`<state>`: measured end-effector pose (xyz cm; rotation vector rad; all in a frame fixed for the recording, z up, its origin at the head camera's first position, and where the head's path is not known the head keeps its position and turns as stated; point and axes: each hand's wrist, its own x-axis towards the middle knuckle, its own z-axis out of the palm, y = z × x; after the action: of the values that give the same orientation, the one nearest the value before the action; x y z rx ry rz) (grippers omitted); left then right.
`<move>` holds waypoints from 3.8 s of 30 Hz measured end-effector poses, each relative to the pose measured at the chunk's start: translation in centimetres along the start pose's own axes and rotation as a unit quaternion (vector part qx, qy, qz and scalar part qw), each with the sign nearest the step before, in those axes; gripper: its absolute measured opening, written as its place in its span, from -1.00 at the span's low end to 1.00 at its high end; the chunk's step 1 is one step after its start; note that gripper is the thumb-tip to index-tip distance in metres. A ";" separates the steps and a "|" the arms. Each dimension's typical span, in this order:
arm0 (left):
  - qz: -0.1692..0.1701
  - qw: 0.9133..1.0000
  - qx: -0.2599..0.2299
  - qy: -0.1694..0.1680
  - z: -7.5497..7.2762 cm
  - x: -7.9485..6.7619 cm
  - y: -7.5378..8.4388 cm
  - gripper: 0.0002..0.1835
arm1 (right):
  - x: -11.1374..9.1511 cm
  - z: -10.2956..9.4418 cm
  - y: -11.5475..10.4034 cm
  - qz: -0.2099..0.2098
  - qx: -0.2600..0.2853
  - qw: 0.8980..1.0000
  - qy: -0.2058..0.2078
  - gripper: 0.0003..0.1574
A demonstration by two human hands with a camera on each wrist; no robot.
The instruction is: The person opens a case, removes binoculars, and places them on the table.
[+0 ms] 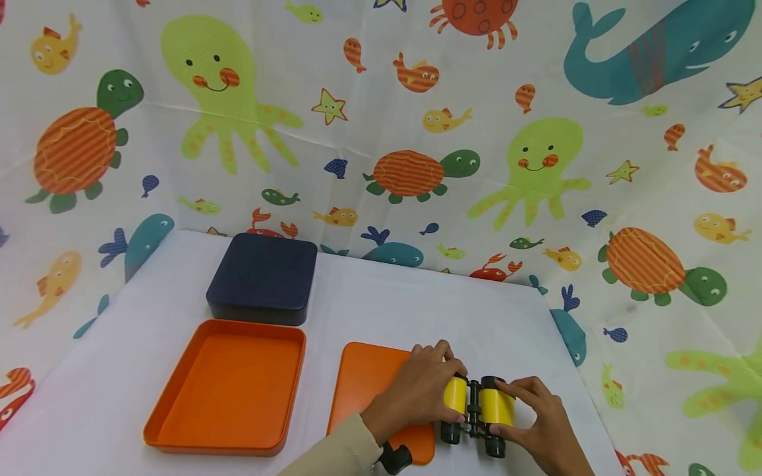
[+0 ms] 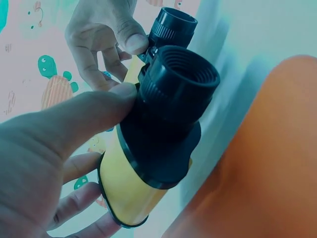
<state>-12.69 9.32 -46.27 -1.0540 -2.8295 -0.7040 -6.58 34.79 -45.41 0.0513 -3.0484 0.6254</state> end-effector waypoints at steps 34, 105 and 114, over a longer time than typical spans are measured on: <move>-0.009 1.000 -0.012 0.018 4.1 2.3 1.9 -0.29 | 0.0 -0.7 3.7 0.046 0.004 0.998 -0.034 -0.04; -0.104 0.971 -0.015 0.213 -12.9 -12.1 -12.2 -0.33 | 9.1 6.3 -18.5 -0.253 0.175 0.947 0.097 -0.14; -0.110 0.968 -0.043 0.220 -14.0 -13.1 -14.7 -0.36 | 10.6 7.0 -20.6 -0.218 0.207 0.950 0.086 -0.11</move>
<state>-13.52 -14.44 -42.06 -0.5076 -2.5612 -0.9480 -16.56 12.80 -43.31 0.6213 -2.5562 1.1319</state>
